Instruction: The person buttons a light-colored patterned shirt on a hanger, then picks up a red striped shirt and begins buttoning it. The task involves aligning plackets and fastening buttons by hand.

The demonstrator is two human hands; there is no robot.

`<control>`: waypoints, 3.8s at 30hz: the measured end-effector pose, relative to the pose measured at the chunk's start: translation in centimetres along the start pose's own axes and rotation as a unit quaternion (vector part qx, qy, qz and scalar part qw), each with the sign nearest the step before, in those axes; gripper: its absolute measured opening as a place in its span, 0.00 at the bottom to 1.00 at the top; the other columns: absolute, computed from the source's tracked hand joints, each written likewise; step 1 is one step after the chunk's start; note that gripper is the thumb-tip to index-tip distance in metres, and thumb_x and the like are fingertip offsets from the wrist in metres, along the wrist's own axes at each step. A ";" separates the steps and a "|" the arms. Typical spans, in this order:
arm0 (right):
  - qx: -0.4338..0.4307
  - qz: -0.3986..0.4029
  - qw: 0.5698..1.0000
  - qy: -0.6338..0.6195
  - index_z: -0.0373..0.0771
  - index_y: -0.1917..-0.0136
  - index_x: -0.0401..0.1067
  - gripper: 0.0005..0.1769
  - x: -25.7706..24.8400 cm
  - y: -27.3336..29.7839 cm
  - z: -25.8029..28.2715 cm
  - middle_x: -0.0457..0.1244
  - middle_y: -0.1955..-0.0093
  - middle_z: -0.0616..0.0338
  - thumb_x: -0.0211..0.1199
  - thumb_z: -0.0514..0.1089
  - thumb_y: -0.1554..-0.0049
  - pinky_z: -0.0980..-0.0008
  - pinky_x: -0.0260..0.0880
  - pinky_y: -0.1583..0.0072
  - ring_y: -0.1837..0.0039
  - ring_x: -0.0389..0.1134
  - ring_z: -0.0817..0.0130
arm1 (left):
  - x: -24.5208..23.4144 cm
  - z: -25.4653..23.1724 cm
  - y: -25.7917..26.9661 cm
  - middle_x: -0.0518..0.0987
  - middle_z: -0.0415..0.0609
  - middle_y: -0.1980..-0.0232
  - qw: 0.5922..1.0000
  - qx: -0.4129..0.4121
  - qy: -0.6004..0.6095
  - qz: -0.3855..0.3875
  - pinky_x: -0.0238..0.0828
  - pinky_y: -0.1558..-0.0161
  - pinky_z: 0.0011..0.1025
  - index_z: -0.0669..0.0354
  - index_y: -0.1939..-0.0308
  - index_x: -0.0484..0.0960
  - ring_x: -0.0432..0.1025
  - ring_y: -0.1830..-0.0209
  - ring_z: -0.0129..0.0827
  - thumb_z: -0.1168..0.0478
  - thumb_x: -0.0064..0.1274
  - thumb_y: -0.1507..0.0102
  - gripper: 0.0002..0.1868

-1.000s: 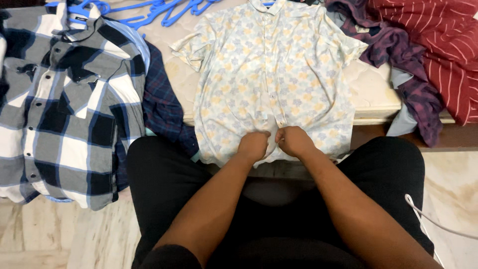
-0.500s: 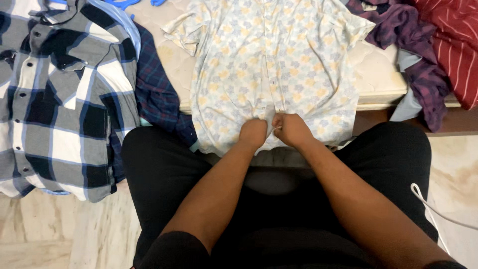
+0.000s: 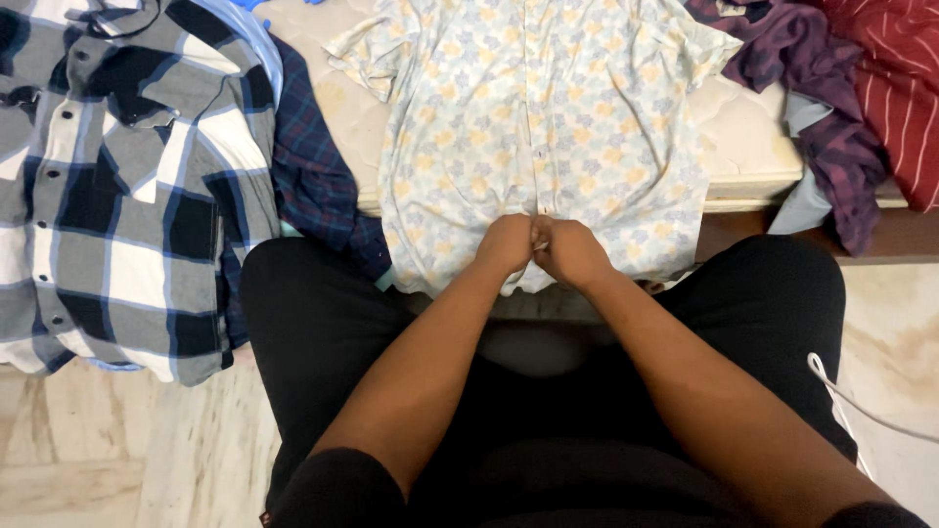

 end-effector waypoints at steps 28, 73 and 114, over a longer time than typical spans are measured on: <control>0.072 -0.002 0.996 -0.062 0.39 0.54 0.75 0.12 -1.6 -0.2 -0.1 0.71 0.57 0.55 0.71 0.41 0.51 0.61 0.71 0.52 0.55 0.73 0.58 | -1.8 0.4 0.3 0.83 0.50 0.77 0.980 -0.062 0.154 0.111 0.74 0.66 0.33 0.64 0.76 0.83 0.79 0.75 0.33 0.61 0.59 0.39 0.12; 0.117 -0.006 0.990 -0.078 0.40 0.55 0.80 0.08 -1.4 -0.7 -1.6 0.72 0.57 0.56 0.70 0.38 0.50 0.62 0.71 0.51 0.55 0.73 0.61 | -1.6 0.1 1.2 0.85 0.51 0.68 0.979 0.005 0.191 0.073 0.73 0.64 0.34 0.63 0.65 0.87 0.77 0.69 0.33 0.58 0.64 0.41 0.10; 0.116 -0.140 0.977 -0.109 0.37 0.50 0.78 0.18 0.3 -1.4 -5.2 0.71 0.52 0.53 0.74 0.40 0.56 0.63 0.70 0.47 0.49 0.72 0.60 | -1.9 0.7 0.6 0.81 0.45 0.70 0.888 -0.094 0.404 0.196 0.72 0.68 0.26 0.65 0.64 0.86 0.72 0.73 0.25 0.61 0.62 0.40 0.09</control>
Point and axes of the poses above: each hand's wrist, its own y-axis away from the middle knuckle, its own x-axis out of the palm, z = x × y, the point moved 3 cm from there along -y, towards the middle knuckle
